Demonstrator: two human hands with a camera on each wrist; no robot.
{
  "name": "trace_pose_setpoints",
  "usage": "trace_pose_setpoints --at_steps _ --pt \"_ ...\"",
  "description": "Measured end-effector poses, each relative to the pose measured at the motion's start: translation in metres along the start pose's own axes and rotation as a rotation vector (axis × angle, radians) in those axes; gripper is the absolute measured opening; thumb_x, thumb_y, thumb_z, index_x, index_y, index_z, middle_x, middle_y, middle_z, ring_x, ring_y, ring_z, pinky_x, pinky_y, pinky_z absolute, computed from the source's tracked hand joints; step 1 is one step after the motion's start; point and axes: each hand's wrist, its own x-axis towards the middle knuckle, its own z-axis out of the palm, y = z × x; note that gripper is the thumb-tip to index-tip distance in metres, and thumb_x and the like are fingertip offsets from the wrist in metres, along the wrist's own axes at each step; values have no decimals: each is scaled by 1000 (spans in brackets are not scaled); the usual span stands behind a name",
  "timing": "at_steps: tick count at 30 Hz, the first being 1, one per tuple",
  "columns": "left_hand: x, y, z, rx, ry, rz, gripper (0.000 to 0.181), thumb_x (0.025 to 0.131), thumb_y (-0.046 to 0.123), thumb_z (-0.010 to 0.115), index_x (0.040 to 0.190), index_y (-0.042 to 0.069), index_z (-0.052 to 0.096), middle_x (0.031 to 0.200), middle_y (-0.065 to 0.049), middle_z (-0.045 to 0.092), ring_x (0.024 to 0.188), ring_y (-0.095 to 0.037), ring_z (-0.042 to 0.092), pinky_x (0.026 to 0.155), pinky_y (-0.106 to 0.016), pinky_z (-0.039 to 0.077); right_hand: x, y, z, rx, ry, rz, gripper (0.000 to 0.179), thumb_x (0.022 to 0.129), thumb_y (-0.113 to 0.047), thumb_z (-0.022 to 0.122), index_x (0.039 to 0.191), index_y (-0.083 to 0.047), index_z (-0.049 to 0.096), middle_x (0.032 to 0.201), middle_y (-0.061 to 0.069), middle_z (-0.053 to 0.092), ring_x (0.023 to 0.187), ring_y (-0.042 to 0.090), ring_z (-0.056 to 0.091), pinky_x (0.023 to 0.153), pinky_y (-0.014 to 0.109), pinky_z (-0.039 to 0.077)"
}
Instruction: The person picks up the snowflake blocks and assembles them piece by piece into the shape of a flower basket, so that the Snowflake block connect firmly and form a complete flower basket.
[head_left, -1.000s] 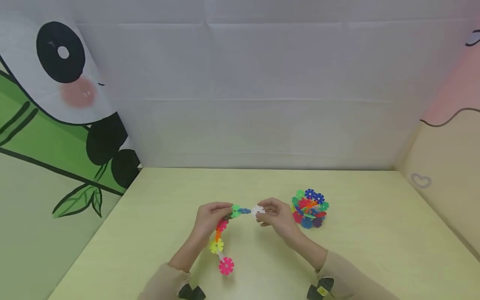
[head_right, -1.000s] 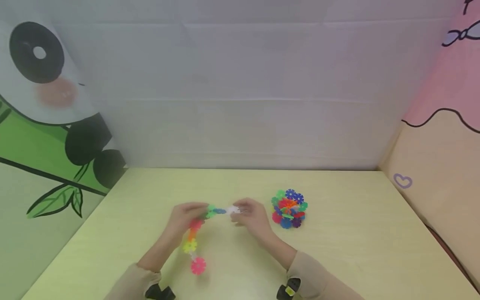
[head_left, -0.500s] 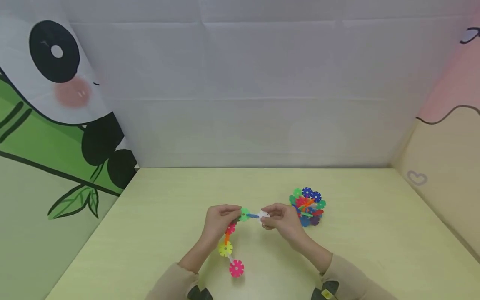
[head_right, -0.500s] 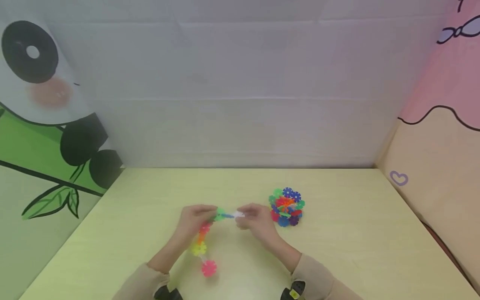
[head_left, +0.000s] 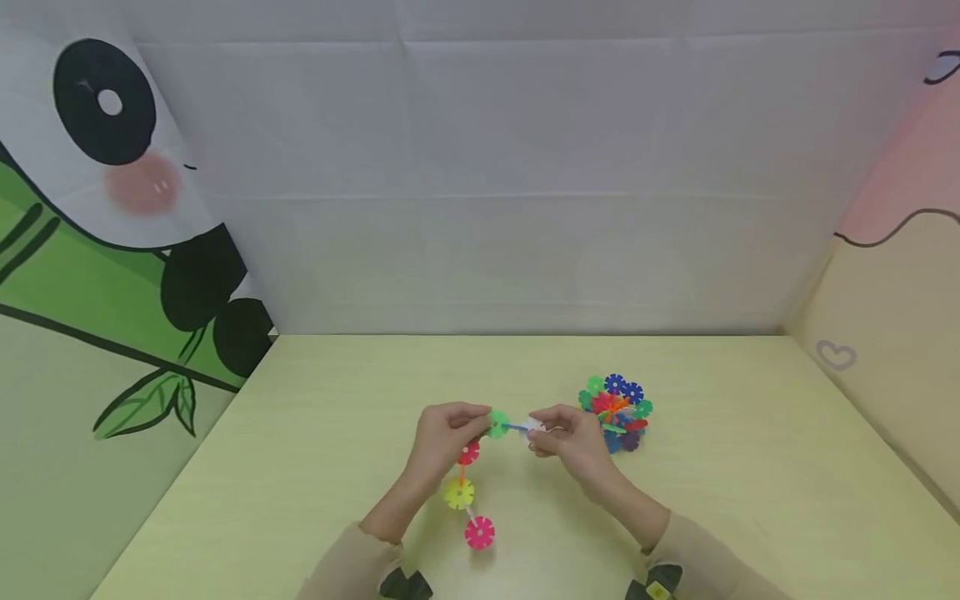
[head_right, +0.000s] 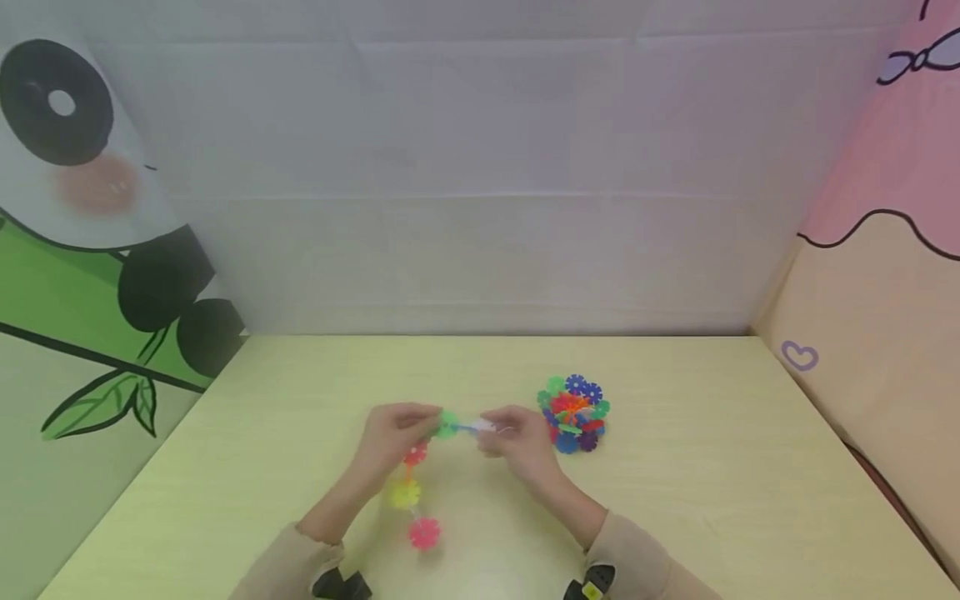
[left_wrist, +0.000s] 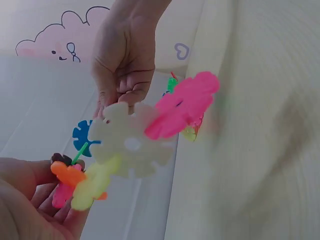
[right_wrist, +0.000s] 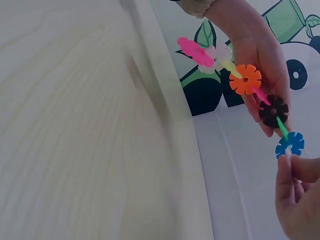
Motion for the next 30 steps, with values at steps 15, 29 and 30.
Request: trace_pose_setpoints --at_steps 15,29,30 --pt "5 -23 -23 -73 -242 7 35 82 18 67 115 5 62 107 -15 64 96 -29 63 81 -33 51 3 8 -23 -48 -147 -93 43 81 -5 66 120 -4 49 102 13 55 80 20 63 72 29 54" --pt "7 -18 -25 88 -370 101 43 83 23 66 124 14 56 122 -7 57 105 -25 58 82 -34 51 8 4 -45 -184 -461 -249 47 88 -12 59 130 -6 42 119 17 45 88 23 64 77 33 53" --pt "7 -20 -25 86 -368 99 45 83 22 66 126 13 55 123 -8 56 106 -25 57 82 -34 51 9 5 -46 -162 -442 -256 46 88 -11 58 131 -5 40 118 19 45 88 24 64 77 32 53"
